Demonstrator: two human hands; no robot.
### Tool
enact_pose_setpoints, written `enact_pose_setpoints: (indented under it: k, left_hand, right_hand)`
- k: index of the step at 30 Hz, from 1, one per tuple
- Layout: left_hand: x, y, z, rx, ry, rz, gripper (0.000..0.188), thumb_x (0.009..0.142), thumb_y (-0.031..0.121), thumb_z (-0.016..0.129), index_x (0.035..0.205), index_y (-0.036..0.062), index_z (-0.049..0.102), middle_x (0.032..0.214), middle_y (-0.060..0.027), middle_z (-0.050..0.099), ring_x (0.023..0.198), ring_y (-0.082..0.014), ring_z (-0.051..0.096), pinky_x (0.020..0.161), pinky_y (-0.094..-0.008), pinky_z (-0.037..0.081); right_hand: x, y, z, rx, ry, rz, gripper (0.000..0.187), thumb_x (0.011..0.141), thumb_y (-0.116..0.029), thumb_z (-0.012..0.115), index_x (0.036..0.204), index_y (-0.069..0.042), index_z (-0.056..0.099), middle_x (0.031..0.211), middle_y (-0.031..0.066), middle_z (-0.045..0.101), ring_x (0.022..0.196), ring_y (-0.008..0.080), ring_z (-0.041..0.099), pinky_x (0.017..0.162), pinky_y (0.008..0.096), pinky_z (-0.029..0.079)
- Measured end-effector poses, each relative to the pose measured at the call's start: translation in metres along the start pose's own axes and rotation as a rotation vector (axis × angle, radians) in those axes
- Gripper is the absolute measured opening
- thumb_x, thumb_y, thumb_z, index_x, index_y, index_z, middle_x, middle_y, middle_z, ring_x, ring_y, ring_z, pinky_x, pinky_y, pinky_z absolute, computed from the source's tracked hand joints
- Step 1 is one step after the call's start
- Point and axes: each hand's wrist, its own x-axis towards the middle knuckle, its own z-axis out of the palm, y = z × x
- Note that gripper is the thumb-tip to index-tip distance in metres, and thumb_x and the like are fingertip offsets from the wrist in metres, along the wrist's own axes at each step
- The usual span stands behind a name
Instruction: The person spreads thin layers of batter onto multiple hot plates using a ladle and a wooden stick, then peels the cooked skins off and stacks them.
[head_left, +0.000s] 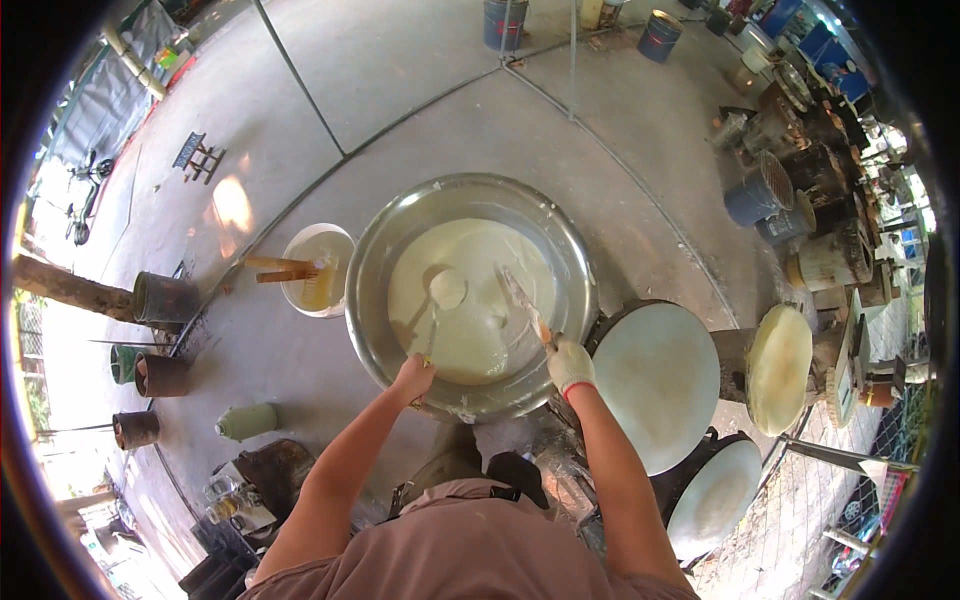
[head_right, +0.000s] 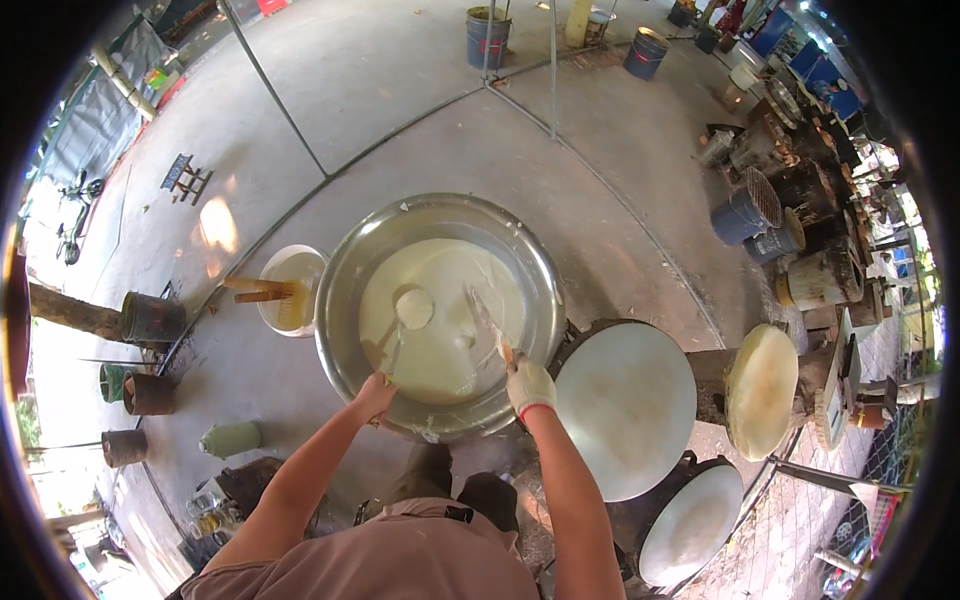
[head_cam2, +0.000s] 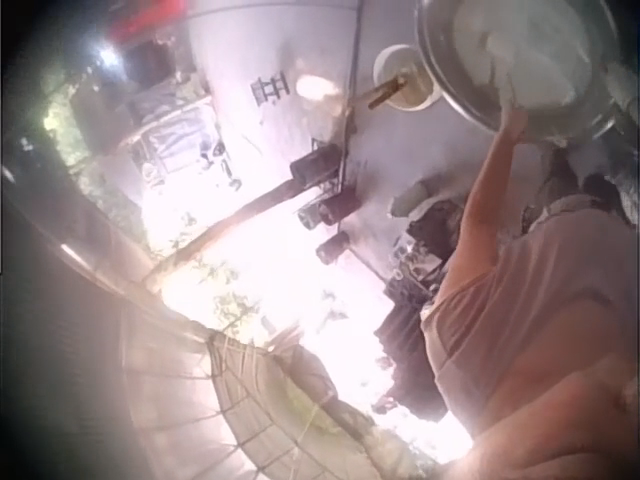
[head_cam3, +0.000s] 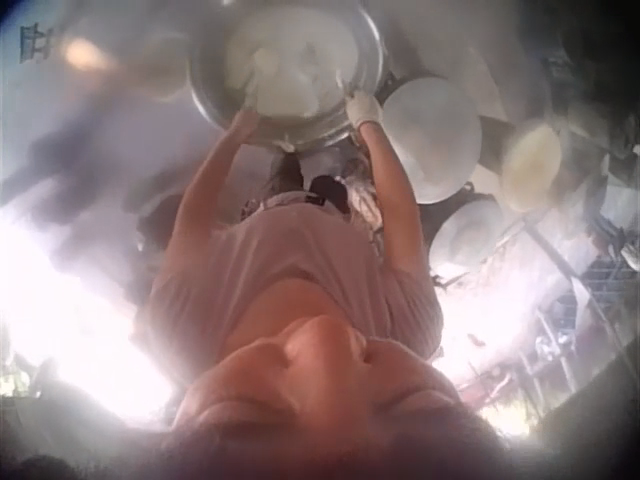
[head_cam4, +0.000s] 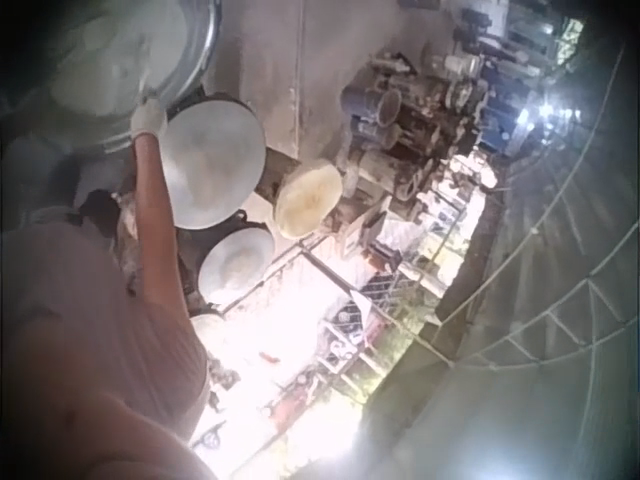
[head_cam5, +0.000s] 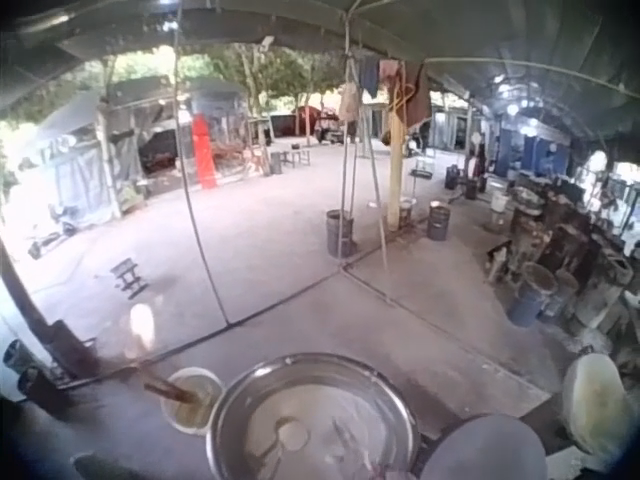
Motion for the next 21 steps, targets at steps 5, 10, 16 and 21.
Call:
enact_pose_setpoints:
  k: [5,10,16,21]
  left_hand:
    - [0.076,-0.047,0.003,0.655,0.419,0.389,0.021,0.083,0.013,0.054,0.089,-0.0066,0.052,0.071,-0.0199,0.060,0.057,-0.0289,0.062,0.046,-0.0394,0.048]
    - [0.053,-0.023,0.015,-0.063,-0.373,-0.054,0.011,0.086,0.010,0.052,0.078,0.0028,0.050,0.064,-0.0083,0.055,0.055,-0.0187,0.057,0.043,-0.0311,0.041]
    - [-0.034,0.052,-0.024,-0.960,-0.727,-0.088,0.025,0.089,0.010,0.052,0.068,0.0132,0.039,0.053,0.0063,0.030,0.040,-0.0025,0.027,0.036,-0.0205,0.020]
    - [-0.124,0.179,-0.079,-0.741,-0.465,0.368,0.012,0.087,0.007,0.054,0.095,0.0124,0.046,0.056,0.0050,0.035,0.040,-0.0057,0.031,0.035,-0.0226,0.023]
  right_hand:
    - [0.051,-0.032,-0.001,0.054,-0.642,0.080,0.032,0.091,-0.034,0.050,0.088,-0.004,0.062,0.073,0.0140,0.066,0.065,0.0288,0.066,0.061,0.0398,0.051]
    - [-0.016,-0.037,0.068,0.778,-0.524,0.395,0.029,0.092,-0.031,0.054,0.086,-0.003,0.061,0.061,0.0049,0.057,0.047,0.0127,0.053,0.040,0.0272,0.039]
    - [-0.041,-0.064,0.056,1.389,-0.406,0.485,0.025,0.092,-0.022,0.055,0.111,-0.005,0.057,0.067,0.0020,0.054,0.047,0.0099,0.049,0.038,0.0216,0.033]
    - [-0.077,-0.136,-0.101,1.647,-0.369,-0.054,0.030,0.095,-0.026,0.048,0.120,-0.011,0.054,0.062,-0.0005,0.045,0.042,0.0064,0.036,0.036,0.0205,0.025]
